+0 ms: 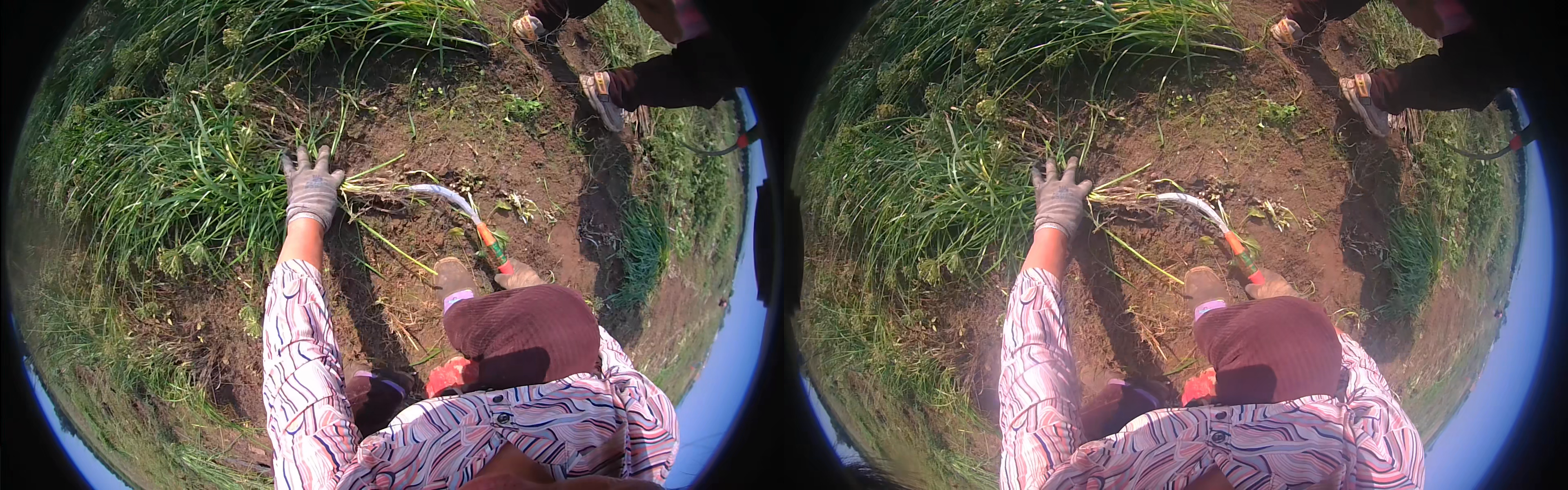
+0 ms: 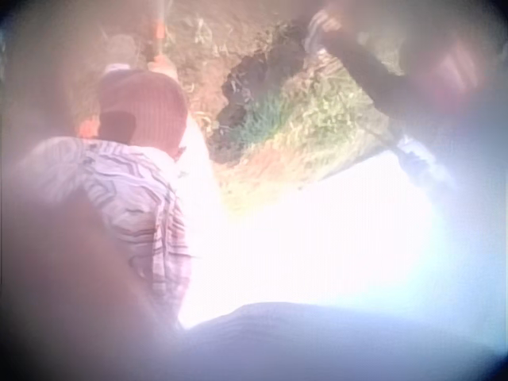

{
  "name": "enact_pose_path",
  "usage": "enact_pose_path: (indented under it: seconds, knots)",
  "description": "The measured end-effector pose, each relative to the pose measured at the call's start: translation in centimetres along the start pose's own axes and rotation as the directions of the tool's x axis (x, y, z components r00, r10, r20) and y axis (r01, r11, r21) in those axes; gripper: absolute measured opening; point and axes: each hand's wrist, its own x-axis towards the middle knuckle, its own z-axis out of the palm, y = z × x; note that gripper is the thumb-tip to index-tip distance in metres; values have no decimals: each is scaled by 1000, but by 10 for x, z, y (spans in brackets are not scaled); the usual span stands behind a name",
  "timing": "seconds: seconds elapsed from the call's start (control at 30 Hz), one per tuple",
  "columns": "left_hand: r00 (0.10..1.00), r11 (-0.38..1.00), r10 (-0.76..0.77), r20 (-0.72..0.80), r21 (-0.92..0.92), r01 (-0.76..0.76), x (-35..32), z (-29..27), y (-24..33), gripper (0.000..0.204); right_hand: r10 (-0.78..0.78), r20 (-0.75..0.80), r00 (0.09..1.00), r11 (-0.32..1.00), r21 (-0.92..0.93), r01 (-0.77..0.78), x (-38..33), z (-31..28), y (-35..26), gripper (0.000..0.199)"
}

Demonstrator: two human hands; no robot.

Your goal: The person uses a sickle to cut and pull green onion plants from the soil, gathers them into bundles, and places them on the ground. The person repeats this process across multiple patches in the field.

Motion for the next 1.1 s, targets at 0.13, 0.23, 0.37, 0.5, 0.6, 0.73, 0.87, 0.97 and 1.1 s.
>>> enact_pose_path:
  seconds: [0.13, 0.23, 0.37, 0.5, 0.6, 0.73, 0.87, 0.97, 1.1]
  knots:
    - [985, 991, 134, -113, 46, -129, -21, 29, -11, 21, -58, -64, 996, 993, 99, 65, 10, -4, -17, 39]
    - [963, 987, 159, -216, 17, -160, -71, 73, -32, 26, -148, 22, 989, 937, 322, 133, 5, -11, -53, 32]
    - [976, 967, 173, 133, 168, -194, -155, 56, -69, 25, -206, -28, 978, 961, 182, 208, 16, -11, -88, 27]
    - [946, 967, -72, 315, 254, -10, -229, 68, -121, 19, -237, -7, 972, 971, 43, 237, 39, -19, -122, 36]
    - [966, 975, -83, 244, 221, 28, -242, 72, -122, 20, -204, -8, 979, 934, 299, 197, 49, -33, -154, 36]
    - [976, 958, -212, -51, 186, 218, -207, 70, -115, 16, -244, 18, 970, 812, 551, 195, 93, -46, -208, 24]
    - [985, 939, -150, -80, 302, 168, -154, 58, -131, 17, -325, 101, 940, 871, 419, 256, 100, -55, -269, 17]
    - [971, 942, -116, -209, 287, 175, -115, 35, -136, 20, -305, 85, 949, 938, 201, 283, 123, -45, -279, 18]
    - [923, 932, -67, -380, 307, 194, -80, 4, -142, 55, -297, 201, 934, 872, 456, 179, 93, -35, -290, 16]
